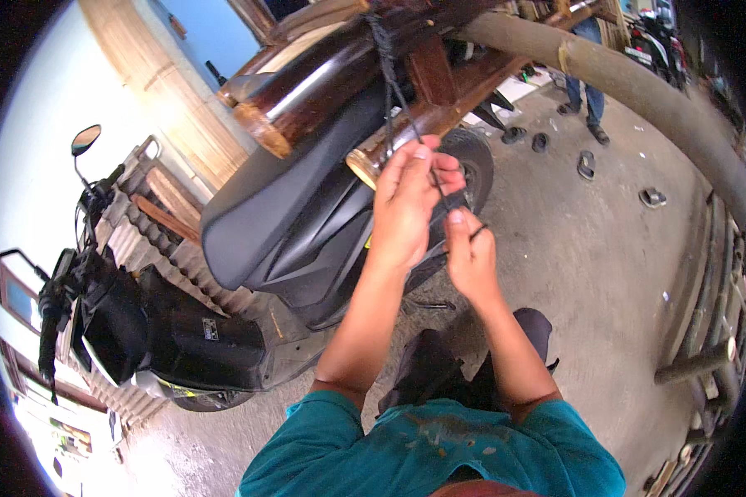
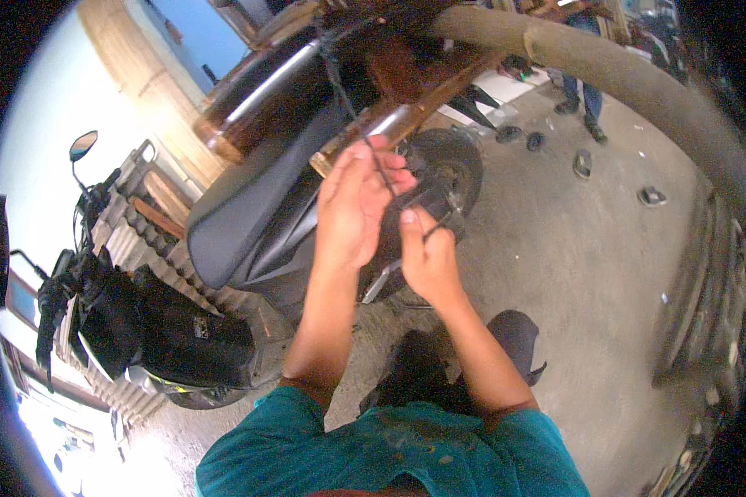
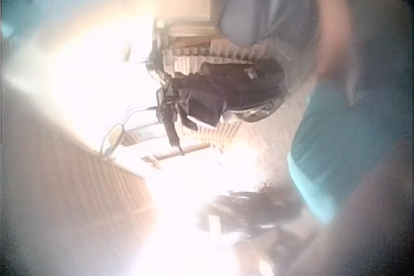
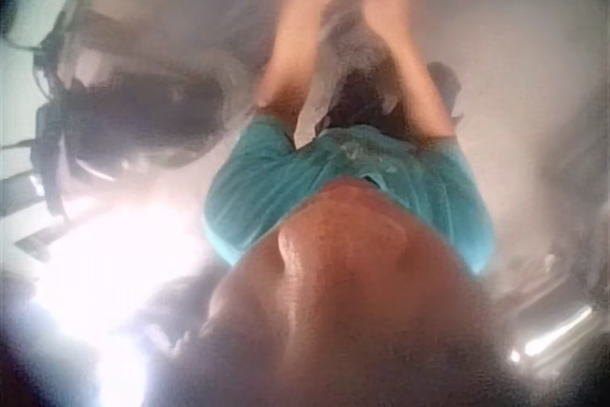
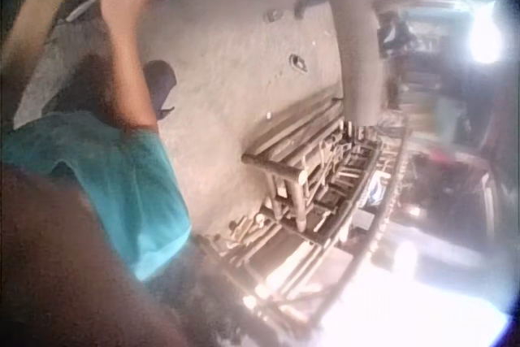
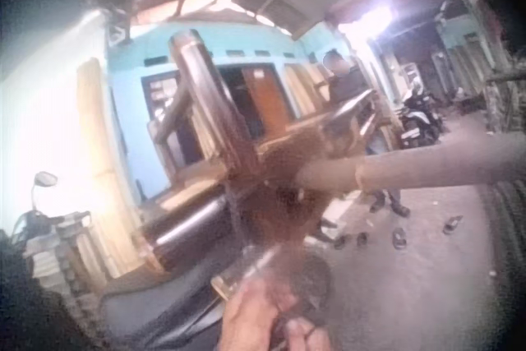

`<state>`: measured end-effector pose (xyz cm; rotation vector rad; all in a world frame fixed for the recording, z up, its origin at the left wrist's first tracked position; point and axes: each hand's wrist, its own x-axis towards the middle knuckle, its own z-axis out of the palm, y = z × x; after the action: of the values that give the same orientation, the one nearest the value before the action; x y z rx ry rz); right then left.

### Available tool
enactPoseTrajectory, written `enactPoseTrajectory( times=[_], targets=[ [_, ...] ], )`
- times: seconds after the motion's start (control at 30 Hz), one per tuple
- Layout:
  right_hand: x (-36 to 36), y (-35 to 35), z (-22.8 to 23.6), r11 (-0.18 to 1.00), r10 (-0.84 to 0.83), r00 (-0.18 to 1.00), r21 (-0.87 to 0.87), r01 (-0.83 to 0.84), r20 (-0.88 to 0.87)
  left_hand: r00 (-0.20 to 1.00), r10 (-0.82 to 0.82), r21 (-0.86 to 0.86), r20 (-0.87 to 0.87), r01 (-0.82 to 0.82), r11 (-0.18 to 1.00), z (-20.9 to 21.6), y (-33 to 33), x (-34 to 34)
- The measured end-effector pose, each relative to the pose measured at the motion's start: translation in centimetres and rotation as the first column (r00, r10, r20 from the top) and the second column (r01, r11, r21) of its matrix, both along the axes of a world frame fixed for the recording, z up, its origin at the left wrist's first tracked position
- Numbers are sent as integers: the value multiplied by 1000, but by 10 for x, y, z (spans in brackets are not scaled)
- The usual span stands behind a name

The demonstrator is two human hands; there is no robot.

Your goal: The person secures a bamboo chair to a scooter using a black rope. They wrap the rope around the chair legs and the scooter frame, tie knots, and use pliers to tighten and trim the rope. Finally, they lift the chair off the scooter and carry it away.

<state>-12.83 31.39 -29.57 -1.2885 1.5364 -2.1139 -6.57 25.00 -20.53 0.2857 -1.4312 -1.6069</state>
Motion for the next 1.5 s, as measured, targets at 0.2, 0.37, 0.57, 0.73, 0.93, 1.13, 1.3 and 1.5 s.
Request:
enactPoseTrajectory(
  times=[0.2, 0.37, 0.57, 0.73, 0.93, 1.13, 1.3, 1.5],
  targets=[
    [2, -5, -5, 999, 40, 996, -19, -38, 84, 586, 673, -779, -451, -627, 24, 45, 8, 59],
    [1, -23, -16, 997, 67, 983, -57, -58, 172, 453, 773, -760, -443, -648, -56, 111, -25, 74],
    [11, -33, -29, 987, 152, 934, -102, -125, 322, 423, 605, -720, -674, -559, -411, 90, -85, 59],
    [16, -34, -31, 971, 225, 905, -156, -180, 360, 373, 587, -649, -719, -664, -373, 83, -93, 54],
    [10, -38, -36, 971, 219, 907, -173, -166, 361, 340, 595, -634, -729, -664, -396, 80, -95, 55],
    [9, -39, -39, 954, 264, 887, -241, -181, 378, 356, 546, -610, -759, -681, -405, 84, -103, 57],
    [9, -38, -35, 946, 290, 872, -256, -198, 395, 356, 561, -617, -747, -686, -386, 84, -100, 54],
    [7, -36, -35, 961, 252, 891, -204, -185, 379, 328, 595, -629, -734, -660, -411, 83, -100, 57]
  ],
)
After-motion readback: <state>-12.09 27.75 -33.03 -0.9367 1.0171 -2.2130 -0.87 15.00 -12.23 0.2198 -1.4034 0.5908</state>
